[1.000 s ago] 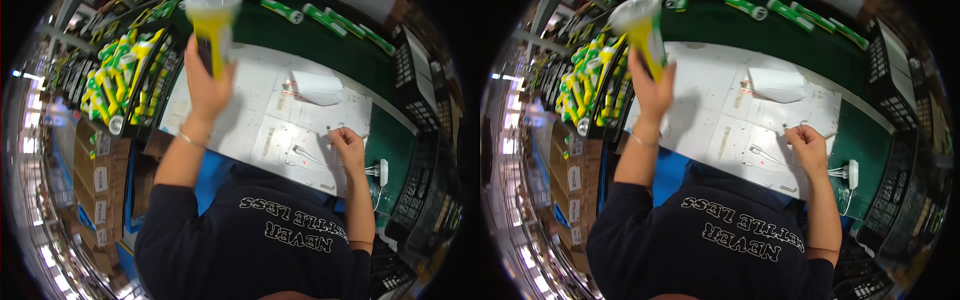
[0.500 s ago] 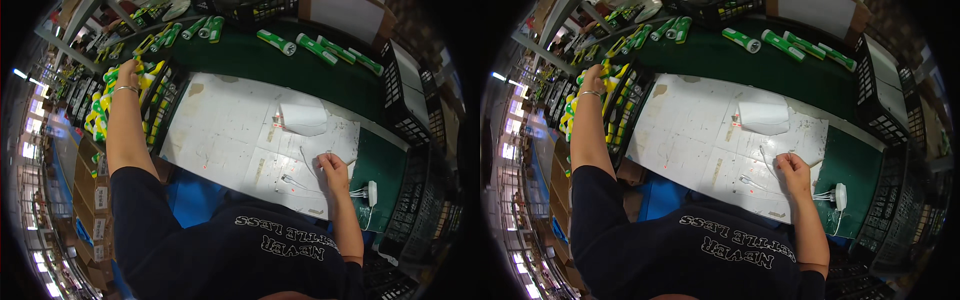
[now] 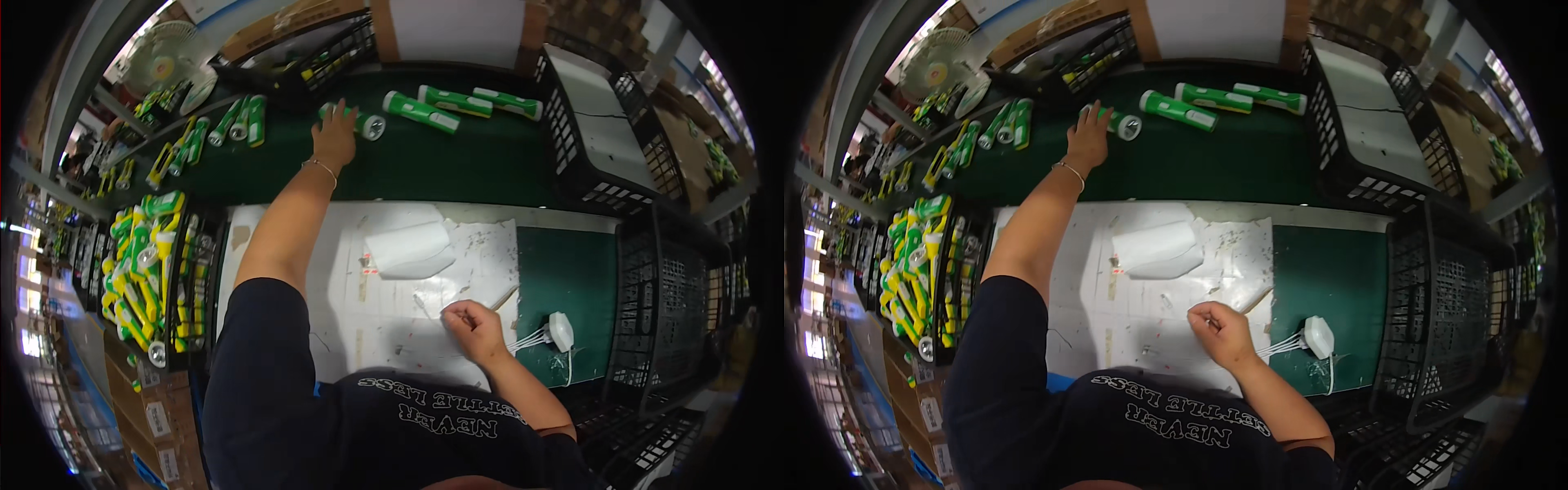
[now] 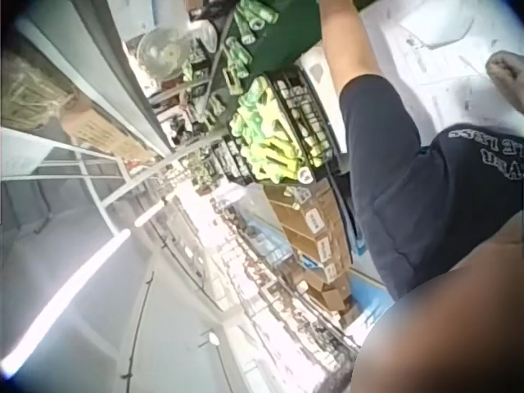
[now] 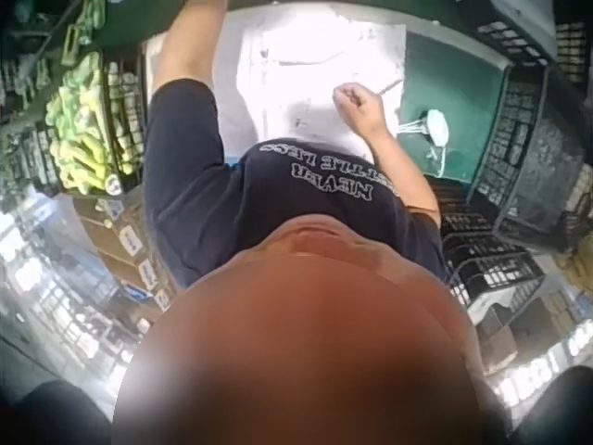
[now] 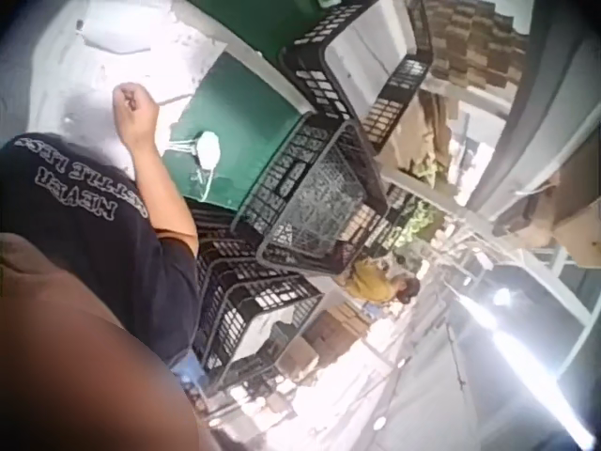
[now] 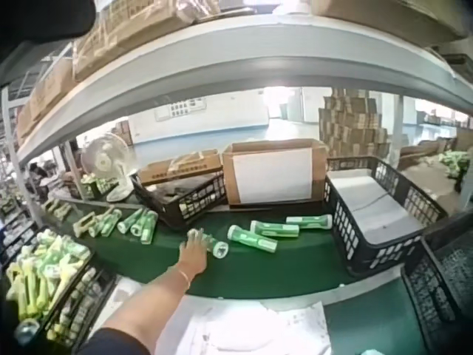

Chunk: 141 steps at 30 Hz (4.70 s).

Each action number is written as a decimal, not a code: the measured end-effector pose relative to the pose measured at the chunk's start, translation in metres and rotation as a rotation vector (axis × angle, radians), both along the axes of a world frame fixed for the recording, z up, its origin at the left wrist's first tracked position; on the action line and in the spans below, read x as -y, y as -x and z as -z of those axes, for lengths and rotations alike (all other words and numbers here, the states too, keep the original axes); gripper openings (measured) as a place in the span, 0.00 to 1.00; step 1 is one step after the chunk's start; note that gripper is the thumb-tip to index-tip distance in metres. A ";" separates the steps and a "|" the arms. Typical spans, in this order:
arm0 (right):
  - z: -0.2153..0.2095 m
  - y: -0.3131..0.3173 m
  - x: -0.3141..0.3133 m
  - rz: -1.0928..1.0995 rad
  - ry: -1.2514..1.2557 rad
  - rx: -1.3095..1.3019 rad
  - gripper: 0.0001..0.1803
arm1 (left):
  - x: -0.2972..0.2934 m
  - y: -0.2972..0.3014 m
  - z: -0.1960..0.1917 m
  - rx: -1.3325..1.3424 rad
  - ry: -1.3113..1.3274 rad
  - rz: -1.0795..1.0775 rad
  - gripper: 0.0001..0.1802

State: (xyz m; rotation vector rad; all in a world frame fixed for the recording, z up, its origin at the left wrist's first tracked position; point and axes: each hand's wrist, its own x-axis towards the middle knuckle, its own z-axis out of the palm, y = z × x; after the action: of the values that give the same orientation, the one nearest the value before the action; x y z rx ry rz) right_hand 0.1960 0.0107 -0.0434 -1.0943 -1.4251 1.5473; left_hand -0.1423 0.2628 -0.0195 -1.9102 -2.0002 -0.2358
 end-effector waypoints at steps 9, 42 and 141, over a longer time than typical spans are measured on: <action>-0.004 -0.006 -0.006 -0.122 0.099 -0.016 0.06 | 0.003 0.021 -0.022 -0.275 0.119 0.049 0.18; -0.032 -0.008 0.013 -0.058 -0.059 0.086 0.11 | 0.243 -0.157 -0.016 2.535 0.672 0.230 0.25; -0.049 0.008 -0.017 -0.089 0.166 0.067 0.09 | 0.296 -0.146 -0.016 0.805 0.155 0.409 0.39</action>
State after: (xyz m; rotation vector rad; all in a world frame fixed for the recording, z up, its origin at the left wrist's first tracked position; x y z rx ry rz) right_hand 0.1876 0.0273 0.0057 -1.2042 -1.4266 1.7327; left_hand 0.0035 -0.0336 -0.0033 -2.5913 -2.0607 -1.1418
